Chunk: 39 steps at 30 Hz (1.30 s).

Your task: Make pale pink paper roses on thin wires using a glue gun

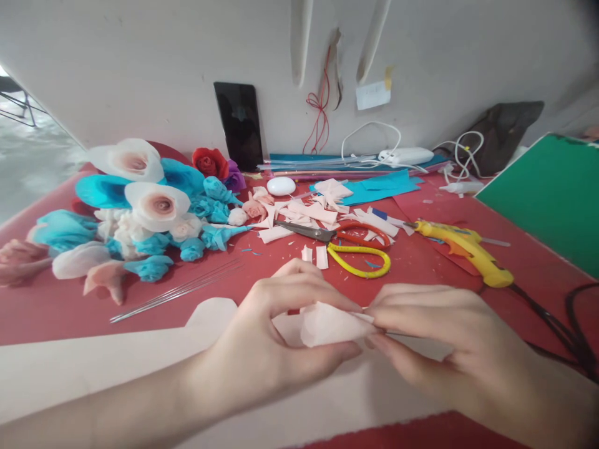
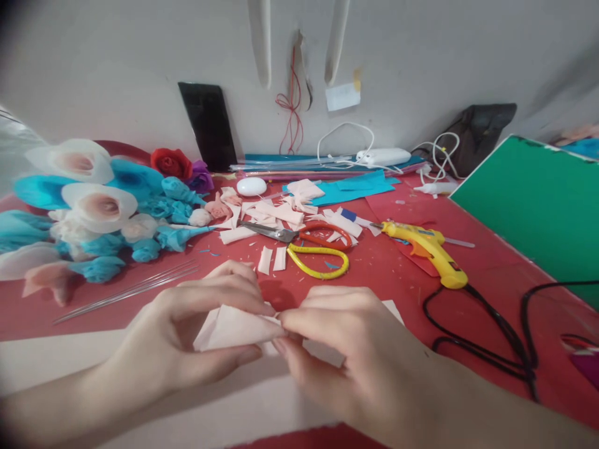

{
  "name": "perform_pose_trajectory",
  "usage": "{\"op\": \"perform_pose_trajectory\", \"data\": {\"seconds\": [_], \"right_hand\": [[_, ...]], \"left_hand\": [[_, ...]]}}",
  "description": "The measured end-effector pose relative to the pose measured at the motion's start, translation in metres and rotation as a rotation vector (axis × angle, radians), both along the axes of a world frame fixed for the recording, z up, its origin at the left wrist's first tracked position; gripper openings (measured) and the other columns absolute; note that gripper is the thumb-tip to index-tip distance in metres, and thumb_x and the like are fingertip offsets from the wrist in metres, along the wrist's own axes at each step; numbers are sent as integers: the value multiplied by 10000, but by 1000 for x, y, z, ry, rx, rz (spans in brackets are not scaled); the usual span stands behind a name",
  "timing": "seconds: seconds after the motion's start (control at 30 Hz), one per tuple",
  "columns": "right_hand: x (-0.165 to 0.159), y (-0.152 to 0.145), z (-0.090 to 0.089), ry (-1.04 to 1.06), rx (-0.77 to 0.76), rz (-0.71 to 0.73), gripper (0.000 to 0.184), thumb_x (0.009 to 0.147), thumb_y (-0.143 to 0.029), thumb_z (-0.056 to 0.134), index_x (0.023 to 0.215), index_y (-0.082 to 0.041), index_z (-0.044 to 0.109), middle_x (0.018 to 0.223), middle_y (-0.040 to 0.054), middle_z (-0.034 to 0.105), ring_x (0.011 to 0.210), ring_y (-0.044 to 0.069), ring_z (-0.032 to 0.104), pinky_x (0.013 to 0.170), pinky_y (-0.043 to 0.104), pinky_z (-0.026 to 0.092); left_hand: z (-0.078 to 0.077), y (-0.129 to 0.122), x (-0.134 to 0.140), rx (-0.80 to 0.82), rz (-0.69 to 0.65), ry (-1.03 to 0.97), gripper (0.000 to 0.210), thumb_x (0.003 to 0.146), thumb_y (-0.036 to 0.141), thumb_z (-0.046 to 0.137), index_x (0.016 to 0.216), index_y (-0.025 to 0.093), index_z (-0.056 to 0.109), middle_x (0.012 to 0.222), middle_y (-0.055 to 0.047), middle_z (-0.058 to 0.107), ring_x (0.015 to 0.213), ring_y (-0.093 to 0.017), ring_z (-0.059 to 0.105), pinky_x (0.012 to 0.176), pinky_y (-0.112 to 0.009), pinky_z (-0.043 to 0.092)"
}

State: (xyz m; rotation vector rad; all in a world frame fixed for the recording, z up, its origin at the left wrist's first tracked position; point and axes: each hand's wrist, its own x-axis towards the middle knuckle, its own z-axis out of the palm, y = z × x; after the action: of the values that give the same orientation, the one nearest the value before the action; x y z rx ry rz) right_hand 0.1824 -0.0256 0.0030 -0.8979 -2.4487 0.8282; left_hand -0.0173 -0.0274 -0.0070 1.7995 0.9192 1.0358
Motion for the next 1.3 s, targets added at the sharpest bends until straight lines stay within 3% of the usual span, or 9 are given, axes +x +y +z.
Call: {"op": "perform_pose_trajectory", "data": {"seconds": [0.33, 0.77, 1.03, 1.3], "right_hand": [[1, 5, -1, -55, -28, -2, 210, 857, -125, 473, 652, -153, 512, 610, -18, 466, 588, 81, 444, 540, 204, 304], [5, 7, -3, -91, -75, -9, 184, 892, -188, 462, 753, -171, 581, 661, -28, 522, 642, 77, 452, 584, 206, 307], [3, 9, -6, -159, -39, 23, 229, 871, -167, 462, 652, -139, 522, 591, -21, 452, 586, 74, 418, 531, 203, 275], [4, 10, -7, -191, -77, 20, 218, 866, -167, 471, 657, -143, 528, 594, -18, 470, 602, 83, 428, 530, 208, 278]], "left_hand": [[-3, 0, 2, -320, 3, 56, 236, 634, 266, 733, 857, 196, 696, 887, -41, 630, 840, -193, 581, 734, -298, 477], [-11, 1, 3, -280, -40, 76, 168, 660, 252, 705, 805, 169, 681, 809, -39, 630, 814, -194, 559, 733, -304, 466], [-21, -1, 4, -283, -20, 51, 178, 661, 272, 720, 804, 173, 684, 787, -39, 627, 795, -189, 575, 830, -342, 449], [-28, -3, 5, -259, -19, 23, 154, 667, 243, 721, 795, 168, 682, 784, -45, 648, 788, -189, 586, 778, -327, 472]]}}
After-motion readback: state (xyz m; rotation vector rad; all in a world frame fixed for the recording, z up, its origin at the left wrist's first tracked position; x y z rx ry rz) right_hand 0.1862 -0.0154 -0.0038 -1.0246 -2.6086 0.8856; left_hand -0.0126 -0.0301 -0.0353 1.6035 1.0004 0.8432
